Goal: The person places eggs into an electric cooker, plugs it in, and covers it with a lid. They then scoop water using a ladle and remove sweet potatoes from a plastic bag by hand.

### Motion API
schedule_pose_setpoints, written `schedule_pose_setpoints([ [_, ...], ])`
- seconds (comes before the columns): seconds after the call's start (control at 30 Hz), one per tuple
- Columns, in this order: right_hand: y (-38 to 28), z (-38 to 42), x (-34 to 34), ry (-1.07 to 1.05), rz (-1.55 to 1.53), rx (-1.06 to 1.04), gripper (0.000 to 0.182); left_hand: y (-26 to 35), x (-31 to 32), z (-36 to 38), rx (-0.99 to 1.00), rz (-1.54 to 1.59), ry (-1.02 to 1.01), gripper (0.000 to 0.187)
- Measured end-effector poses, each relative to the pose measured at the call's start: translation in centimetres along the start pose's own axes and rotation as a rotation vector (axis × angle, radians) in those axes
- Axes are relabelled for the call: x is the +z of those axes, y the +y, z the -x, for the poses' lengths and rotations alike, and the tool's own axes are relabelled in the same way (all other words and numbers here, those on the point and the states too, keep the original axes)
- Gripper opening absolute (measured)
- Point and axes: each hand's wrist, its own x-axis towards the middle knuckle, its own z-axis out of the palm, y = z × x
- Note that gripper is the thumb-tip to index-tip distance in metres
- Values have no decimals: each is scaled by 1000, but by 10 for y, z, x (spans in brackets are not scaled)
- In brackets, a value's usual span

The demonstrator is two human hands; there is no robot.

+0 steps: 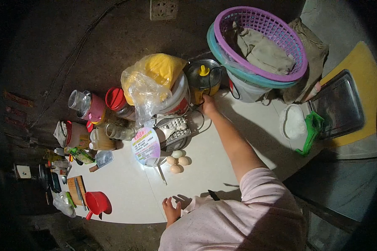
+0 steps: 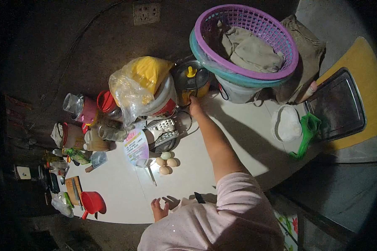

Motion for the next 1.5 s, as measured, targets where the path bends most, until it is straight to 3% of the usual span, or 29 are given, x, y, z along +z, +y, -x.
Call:
schedule_pose_setpoints([
  [0.13, -40, 34, -4, -65, -232, 120, 23, -5, 0, 7, -13, 2, 20, 53],
  [0.2, -50, 50, -14, -41, 864, -218, 20, -20, 7, 11, 37, 8, 42, 53],
  [0.23, -49, 53, -19, -46, 871, -214, 20, -20, 8, 13, 30, -4, 41, 53],
  [0.3, -51, 59, -23, -20, 881, -518, 12, -20, 8, 13, 70, -25, 57, 53],
  [0.43, -67, 73, -34, -74, 934, -518, 10, -3, 3, 13, 87, -30, 63, 52],
  [0.5, -72, 77, -41, -94, 1007, -354, 13, -2, 1, 14, 79, -37, 44, 50],
  [0.63, -73, 85, -55, -151, 887, -301, 15, -1, 0, 15, 64, -44, 16, 48],
  [0.73, -93, 101, -57, -132, 1047, -353, 16, 29, -17, -6, 169, -62, 26, 35],
  [0.93, -81, 97, -70, -177, 982, -308, 13, 146, -31, -130, 617, -348, -127, 22],
  [1.07, -99, 113, -63, -218, 940, -239, 12, 165, 25, -204, 909, -589, -111, 38],
  [1.1, -110, 120, -58, -207, 978, -200, 14, 175, 30, -211, 895, -583, -99, 38],
  [1.17, -112, 122, -55, -219, 1021, -167, 16, 192, 39, -221, 755, -845, -321, 40],
  [1.2, -111, 122, -57, -208, 984, -200, 17, 194, 40, -223, 739, -841, -314, 40],
  [1.23, -108, 121, -58, -195, 944, -228, 19, 194, 41, -223, 773, -884, -263, 32],
  [1.3, -109, 124, -55, -201, 917, -190, 19, 198, 37, -227, 736, -937, -408, 27],
  [1.43, -128, 136, -40, -182, 920, -164, 16, 183, 43, -236, 709, -870, -450, 25],
  [1.5, -126, 134, -44, -179, 948, -189, 13, 178, 49, -233, 651, -861, -367, 19],
])
